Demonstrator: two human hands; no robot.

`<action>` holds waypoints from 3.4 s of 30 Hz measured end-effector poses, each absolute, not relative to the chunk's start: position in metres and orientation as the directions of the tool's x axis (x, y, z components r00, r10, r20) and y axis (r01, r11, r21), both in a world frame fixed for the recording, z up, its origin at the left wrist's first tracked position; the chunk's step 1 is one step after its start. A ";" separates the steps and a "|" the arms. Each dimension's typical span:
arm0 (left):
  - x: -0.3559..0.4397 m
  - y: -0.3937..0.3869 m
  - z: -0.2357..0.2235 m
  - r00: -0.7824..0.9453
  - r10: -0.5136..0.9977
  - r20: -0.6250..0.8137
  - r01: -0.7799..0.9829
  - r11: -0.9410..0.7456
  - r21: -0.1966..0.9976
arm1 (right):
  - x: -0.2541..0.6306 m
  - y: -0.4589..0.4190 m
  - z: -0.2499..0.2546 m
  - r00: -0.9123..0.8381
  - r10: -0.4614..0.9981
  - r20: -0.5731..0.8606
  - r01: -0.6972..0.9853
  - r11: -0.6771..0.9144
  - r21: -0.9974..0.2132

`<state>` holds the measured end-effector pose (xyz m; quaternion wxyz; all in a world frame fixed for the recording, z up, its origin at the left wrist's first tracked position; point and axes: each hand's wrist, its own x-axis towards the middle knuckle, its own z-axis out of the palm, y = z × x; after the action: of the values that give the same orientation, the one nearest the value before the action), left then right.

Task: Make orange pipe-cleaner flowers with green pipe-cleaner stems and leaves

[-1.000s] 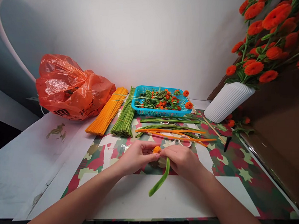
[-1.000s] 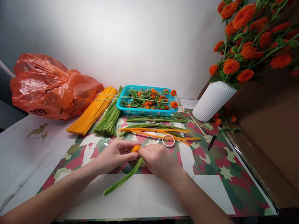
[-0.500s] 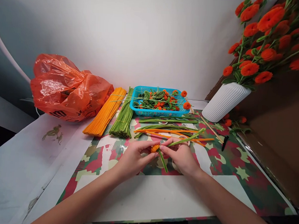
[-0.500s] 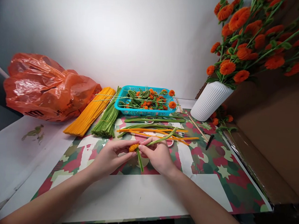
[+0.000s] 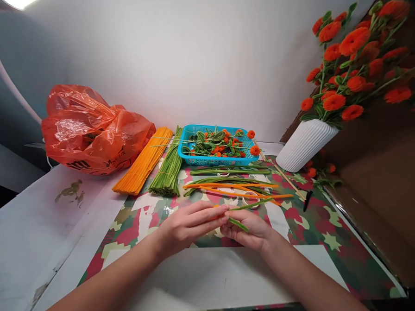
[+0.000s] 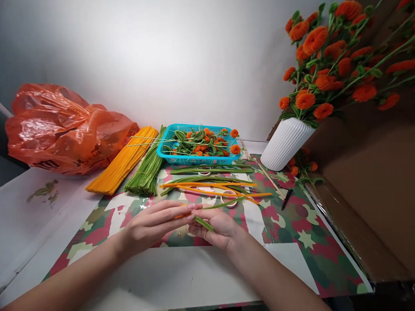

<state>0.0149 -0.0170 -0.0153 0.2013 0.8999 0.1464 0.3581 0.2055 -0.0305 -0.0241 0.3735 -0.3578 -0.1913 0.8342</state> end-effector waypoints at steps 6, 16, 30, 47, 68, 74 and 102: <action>0.016 -0.015 -0.011 0.499 0.682 0.535 0.079 -0.650 0.756 | 0.208 -0.030 -0.020 -0.396 0.871 -0.290 -0.506 -0.471 -0.722; 0.016 -0.015 -0.004 0.481 0.705 0.521 0.062 -0.621 0.782 | 0.199 -0.034 -0.027 -0.549 0.809 -0.210 -0.474 -0.508 -0.719; 0.015 -0.011 -0.012 0.488 0.669 0.560 0.003 -0.643 0.766 | 0.196 -0.036 -0.030 -0.524 0.811 -0.260 -0.502 -0.541 -0.675; 0.020 -0.015 -0.001 0.488 0.863 -0.128 -0.088 0.195 0.977 | 0.200 -0.031 -0.029 -0.305 0.945 -0.115 -0.412 -0.240 -0.879; 0.024 -0.020 -0.002 0.467 0.884 0.017 0.027 -0.033 0.999 | 0.194 -0.039 -0.014 -0.130 0.992 -0.006 -0.129 -0.023 -0.991; 0.029 -0.023 -0.002 0.434 0.901 -0.011 0.015 0.004 1.000 | 0.189 -0.042 -0.016 -0.130 0.990 -0.045 -0.145 -0.064 -0.987; 0.025 -0.020 -0.005 0.394 0.899 -0.192 -0.015 0.215 0.977 | 0.204 -0.042 -0.009 -0.234 0.905 0.356 0.187 0.402 -0.896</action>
<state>0.0248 -0.0196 -0.0046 0.6534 0.5198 0.4249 0.3498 0.2040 -0.0423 -0.0090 0.4754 -0.3961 -0.6891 0.3772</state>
